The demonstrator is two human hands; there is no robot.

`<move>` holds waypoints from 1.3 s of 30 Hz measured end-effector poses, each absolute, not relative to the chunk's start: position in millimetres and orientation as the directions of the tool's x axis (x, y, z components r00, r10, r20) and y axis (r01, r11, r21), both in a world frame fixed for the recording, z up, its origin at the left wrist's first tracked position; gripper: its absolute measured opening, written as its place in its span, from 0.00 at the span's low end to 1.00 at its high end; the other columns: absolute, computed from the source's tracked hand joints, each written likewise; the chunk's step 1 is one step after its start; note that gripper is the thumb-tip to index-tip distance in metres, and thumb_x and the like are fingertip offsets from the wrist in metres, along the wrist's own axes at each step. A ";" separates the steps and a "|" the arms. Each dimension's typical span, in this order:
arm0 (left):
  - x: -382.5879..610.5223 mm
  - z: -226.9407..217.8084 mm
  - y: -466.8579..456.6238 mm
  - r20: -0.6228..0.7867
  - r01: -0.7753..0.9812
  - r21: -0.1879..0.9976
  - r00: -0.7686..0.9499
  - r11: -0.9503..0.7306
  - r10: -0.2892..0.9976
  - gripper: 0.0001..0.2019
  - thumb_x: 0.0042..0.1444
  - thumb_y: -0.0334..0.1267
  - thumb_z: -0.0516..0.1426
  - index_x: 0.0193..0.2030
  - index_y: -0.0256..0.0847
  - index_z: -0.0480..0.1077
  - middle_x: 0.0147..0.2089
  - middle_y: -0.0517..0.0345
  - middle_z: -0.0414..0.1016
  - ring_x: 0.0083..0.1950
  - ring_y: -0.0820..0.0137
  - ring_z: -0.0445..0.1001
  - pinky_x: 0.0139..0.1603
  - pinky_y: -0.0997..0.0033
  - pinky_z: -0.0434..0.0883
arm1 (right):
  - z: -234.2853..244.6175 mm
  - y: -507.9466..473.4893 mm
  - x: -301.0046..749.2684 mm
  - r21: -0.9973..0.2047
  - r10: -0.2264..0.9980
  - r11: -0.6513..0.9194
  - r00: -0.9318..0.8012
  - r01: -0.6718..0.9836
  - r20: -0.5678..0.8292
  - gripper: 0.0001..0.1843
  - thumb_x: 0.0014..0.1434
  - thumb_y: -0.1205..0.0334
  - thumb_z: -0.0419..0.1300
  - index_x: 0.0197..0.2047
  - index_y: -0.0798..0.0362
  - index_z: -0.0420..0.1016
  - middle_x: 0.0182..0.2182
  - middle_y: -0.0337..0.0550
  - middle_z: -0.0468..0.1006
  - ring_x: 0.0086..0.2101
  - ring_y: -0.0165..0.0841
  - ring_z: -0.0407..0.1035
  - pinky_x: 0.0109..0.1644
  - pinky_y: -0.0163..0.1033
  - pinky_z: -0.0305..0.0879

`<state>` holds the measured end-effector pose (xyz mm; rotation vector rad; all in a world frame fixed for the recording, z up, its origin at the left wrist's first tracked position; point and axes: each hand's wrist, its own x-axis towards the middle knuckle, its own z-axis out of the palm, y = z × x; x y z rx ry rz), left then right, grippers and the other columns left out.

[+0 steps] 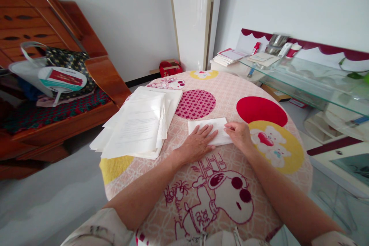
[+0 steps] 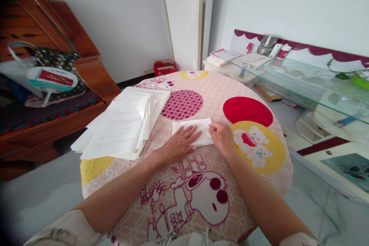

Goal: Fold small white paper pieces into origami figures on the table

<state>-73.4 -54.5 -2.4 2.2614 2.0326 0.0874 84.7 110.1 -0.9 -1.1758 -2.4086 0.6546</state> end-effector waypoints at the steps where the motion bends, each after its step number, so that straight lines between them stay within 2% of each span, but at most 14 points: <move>1: -73.9 -3.1 -54.5 -0.017 0.988 0.115 0.109 -0.106 0.994 0.32 0.76 0.54 0.39 0.79 0.42 0.47 0.81 0.42 0.44 0.81 0.53 0.47 0.78 0.47 0.46 | -0.9 110.2 84.7 -0.559 0.806 0.541 -0.578 0.628 0.130 0.18 0.56 0.59 0.61 0.45 0.56 0.88 0.33 0.47 0.86 0.33 0.39 0.76 0.42 0.40 0.69; 11: -75.9 -5.0 -55.0 0.024 0.987 0.110 0.117 -0.119 0.993 0.32 0.75 0.56 0.38 0.79 0.43 0.48 0.81 0.43 0.47 0.81 0.56 0.47 0.78 0.49 0.45 | 0.7 108.8 84.4 -0.549 0.801 0.552 -0.582 0.628 0.140 0.19 0.57 0.59 0.61 0.45 0.57 0.88 0.33 0.48 0.86 0.35 0.41 0.77 0.43 0.41 0.69; 18: -78.3 -1.7 -55.2 -0.006 0.974 0.190 0.126 -0.123 0.992 0.35 0.74 0.59 0.37 0.79 0.40 0.48 0.81 0.41 0.45 0.81 0.54 0.45 0.78 0.45 0.44 | 2.1 107.6 82.1 -0.520 0.815 0.537 -0.568 0.664 0.117 0.19 0.57 0.60 0.60 0.46 0.58 0.88 0.34 0.50 0.86 0.35 0.41 0.77 0.43 0.41 0.69; 23: -79.5 -0.1 -55.6 -0.006 0.965 0.231 0.125 -0.121 0.992 0.34 0.75 0.56 0.33 0.79 0.41 0.48 0.81 0.42 0.45 0.82 0.55 0.45 0.78 0.45 0.45 | 2.1 107.7 82.9 -0.517 0.806 0.548 -0.580 0.658 0.117 0.17 0.57 0.60 0.61 0.45 0.56 0.88 0.34 0.49 0.86 0.36 0.40 0.77 0.44 0.41 0.70; 30: -81.8 -6.4 -56.1 0.037 0.967 0.209 0.139 -0.144 0.990 0.31 0.76 0.53 0.34 0.80 0.45 0.47 0.81 0.45 0.46 0.82 0.58 0.45 0.79 0.48 0.45 | -1.3 107.6 82.8 -0.535 0.817 0.534 -0.563 0.655 0.126 0.16 0.57 0.61 0.61 0.44 0.55 0.88 0.34 0.48 0.86 0.36 0.40 0.78 0.44 0.41 0.70; 39: -78.9 -4.1 -56.0 0.026 0.976 0.176 0.126 -0.128 0.992 0.31 0.76 0.52 0.36 0.79 0.42 0.49 0.81 0.43 0.47 0.81 0.57 0.46 0.79 0.48 0.45 | 2.7 107.1 82.9 -0.525 0.816 0.533 -0.568 0.664 0.109 0.17 0.57 0.61 0.61 0.45 0.56 0.88 0.36 0.51 0.86 0.38 0.42 0.78 0.45 0.42 0.70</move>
